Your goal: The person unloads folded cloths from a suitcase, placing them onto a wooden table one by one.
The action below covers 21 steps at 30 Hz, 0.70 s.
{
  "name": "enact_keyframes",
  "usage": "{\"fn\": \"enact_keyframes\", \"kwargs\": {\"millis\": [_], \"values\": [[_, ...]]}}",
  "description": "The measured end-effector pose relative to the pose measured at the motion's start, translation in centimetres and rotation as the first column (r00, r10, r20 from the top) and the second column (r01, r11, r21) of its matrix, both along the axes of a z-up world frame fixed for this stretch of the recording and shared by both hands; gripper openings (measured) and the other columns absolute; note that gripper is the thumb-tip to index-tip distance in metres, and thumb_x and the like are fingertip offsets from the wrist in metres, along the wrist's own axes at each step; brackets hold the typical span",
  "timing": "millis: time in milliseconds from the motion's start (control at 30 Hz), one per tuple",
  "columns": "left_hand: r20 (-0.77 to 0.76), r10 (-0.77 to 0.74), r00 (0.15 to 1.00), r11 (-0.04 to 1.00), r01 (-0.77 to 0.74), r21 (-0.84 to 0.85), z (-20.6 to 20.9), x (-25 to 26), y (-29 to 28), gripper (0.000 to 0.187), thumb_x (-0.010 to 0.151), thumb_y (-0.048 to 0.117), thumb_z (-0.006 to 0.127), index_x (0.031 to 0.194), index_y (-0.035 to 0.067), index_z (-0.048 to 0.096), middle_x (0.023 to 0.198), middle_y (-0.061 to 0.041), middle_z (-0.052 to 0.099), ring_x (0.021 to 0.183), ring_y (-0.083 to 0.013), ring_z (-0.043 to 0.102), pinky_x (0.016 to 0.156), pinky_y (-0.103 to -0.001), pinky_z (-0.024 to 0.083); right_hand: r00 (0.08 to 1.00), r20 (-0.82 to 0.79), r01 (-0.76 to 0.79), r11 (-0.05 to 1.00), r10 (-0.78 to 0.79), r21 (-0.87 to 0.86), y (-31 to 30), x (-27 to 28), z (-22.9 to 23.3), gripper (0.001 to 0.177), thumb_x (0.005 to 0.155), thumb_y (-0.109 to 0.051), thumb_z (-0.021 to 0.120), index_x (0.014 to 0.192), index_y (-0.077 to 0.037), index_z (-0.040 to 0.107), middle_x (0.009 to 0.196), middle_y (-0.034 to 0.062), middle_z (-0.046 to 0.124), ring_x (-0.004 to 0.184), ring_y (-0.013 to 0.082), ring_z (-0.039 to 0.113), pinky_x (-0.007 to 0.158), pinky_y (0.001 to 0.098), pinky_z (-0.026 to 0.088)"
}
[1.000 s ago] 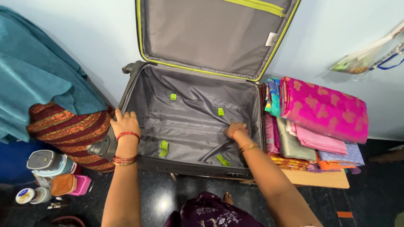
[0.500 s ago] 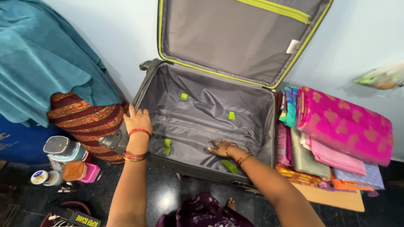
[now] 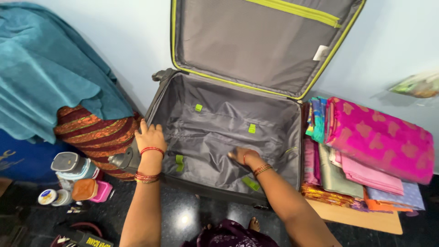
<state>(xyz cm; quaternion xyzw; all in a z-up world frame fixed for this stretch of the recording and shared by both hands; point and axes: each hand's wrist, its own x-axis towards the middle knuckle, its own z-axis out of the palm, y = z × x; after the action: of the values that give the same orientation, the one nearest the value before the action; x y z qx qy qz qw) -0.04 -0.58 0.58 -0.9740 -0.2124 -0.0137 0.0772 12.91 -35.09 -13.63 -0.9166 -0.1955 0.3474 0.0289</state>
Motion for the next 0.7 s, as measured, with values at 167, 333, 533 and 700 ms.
{"fn": "enact_keyframes", "kwargs": {"millis": [167,333,533,700], "values": [[0.004,-0.008,1.000,0.999,0.008,0.037,-0.3,0.0,0.3,0.044,0.086,0.030,0.071,0.126,0.015,0.065,0.135,-0.004,0.064,0.151,-0.0318,0.031,0.111,-0.056,0.040,0.954,-0.104,-0.298,0.914,0.280,-0.275,-3.5,0.8,0.9,0.084,0.095,-0.076,0.044,0.152,-0.014,0.047,0.161,0.0088,0.040,0.148,0.0286,0.039,0.120,0.0465,0.034],[-0.006,-0.003,1.000,1.000,0.003,0.011,0.2,-0.2,0.1,0.046,0.084,0.032,0.071,0.126,0.015,0.065,0.136,-0.005,0.063,0.150,-0.0316,0.032,0.111,-0.056,0.040,0.997,0.064,-0.032,0.990,0.041,-0.135,-4.9,1.7,0.8,0.067,0.091,-0.068,0.047,0.139,-0.025,0.066,0.147,0.0051,0.061,0.136,0.0293,0.056,0.114,0.0448,0.044],[0.007,-0.016,1.000,0.999,0.015,0.035,-0.1,0.0,0.3,0.041,0.087,0.031,0.068,0.125,0.016,0.068,0.135,-0.005,0.064,0.151,-0.0323,0.032,0.110,-0.057,0.040,0.986,0.068,-0.121,0.939,0.151,-0.322,-1.6,1.9,0.7,0.070,0.092,-0.067,0.060,0.137,-0.013,0.065,0.144,0.0099,0.059,0.132,0.0310,0.058,0.107,0.0479,0.049],[0.012,-0.027,1.000,0.999,0.026,0.043,-0.9,0.3,0.6,0.036,0.090,0.029,0.063,0.124,0.017,0.069,0.136,-0.004,0.064,0.151,-0.0328,0.031,0.110,-0.058,0.039,0.988,0.055,-0.136,0.988,0.141,-0.075,0.6,-3.8,5.0,0.086,0.088,-0.064,0.062,0.155,-0.018,0.037,0.157,0.0160,0.040,0.142,0.0407,0.044,0.115,0.0510,0.042]]}}
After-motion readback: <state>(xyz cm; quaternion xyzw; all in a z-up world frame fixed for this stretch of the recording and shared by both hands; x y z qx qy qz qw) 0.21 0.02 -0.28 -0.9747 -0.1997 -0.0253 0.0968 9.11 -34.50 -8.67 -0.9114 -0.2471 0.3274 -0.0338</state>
